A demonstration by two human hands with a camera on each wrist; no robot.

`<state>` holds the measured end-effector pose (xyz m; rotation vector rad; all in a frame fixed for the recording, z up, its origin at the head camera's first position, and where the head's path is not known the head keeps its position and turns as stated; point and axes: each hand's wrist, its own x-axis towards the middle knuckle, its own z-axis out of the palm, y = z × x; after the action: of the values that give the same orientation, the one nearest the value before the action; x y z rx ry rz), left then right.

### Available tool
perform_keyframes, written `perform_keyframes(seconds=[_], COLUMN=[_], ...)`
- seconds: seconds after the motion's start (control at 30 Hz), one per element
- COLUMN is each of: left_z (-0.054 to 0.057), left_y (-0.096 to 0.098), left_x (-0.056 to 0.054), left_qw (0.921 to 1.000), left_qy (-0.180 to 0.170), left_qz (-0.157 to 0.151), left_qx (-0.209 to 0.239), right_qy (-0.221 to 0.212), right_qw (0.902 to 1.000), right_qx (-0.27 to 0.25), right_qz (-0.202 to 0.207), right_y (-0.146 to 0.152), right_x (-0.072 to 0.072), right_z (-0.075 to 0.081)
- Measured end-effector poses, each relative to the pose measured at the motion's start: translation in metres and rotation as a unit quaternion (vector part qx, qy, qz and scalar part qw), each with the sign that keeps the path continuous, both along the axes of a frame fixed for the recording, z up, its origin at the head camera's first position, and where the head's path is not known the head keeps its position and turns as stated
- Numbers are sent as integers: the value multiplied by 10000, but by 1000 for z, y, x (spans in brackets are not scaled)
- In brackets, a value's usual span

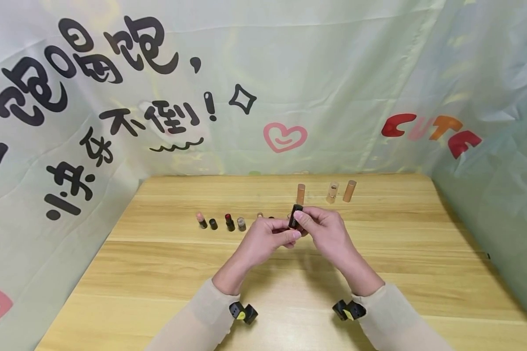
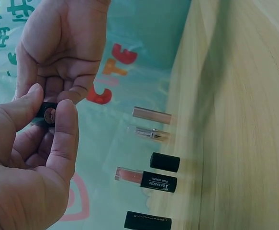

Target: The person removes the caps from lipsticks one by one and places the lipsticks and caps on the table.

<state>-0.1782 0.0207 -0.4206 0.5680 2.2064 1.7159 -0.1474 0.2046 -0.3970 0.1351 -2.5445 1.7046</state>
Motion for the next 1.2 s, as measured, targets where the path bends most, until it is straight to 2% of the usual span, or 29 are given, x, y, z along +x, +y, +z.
perform_keyframes(seconds=[0.23, 0.6, 0.8, 0.93, 1.1, 1.2], left_z=[0, 1, 0, 0, -2, -2], left_y=[0, 1, 0, -1, -1, -2], left_x=[1, 0, -1, -2, -2, -3], left_qw=[9999, 9996, 9997, 9996, 9999, 10000], left_qy=[134, 224, 189, 204, 107, 60], left_qz=[89, 84, 80, 41, 18, 41], left_qx=[-41, -126, -138, -176, 4, 8], right_qy=[378, 113, 201, 265, 400, 485], right_qw=[9989, 9993, 9995, 9992, 9980, 9973], right_qx=[261, -121, -45, 70, 293, 192], right_qz=[-108, -326, -234, -306, -397, -525], right_y=[-7, -7, -7, -8, -8, -8], right_x=[1, 4, 3, 3, 2, 2], right_z=[-5, 2, 3, 1, -1, -1])
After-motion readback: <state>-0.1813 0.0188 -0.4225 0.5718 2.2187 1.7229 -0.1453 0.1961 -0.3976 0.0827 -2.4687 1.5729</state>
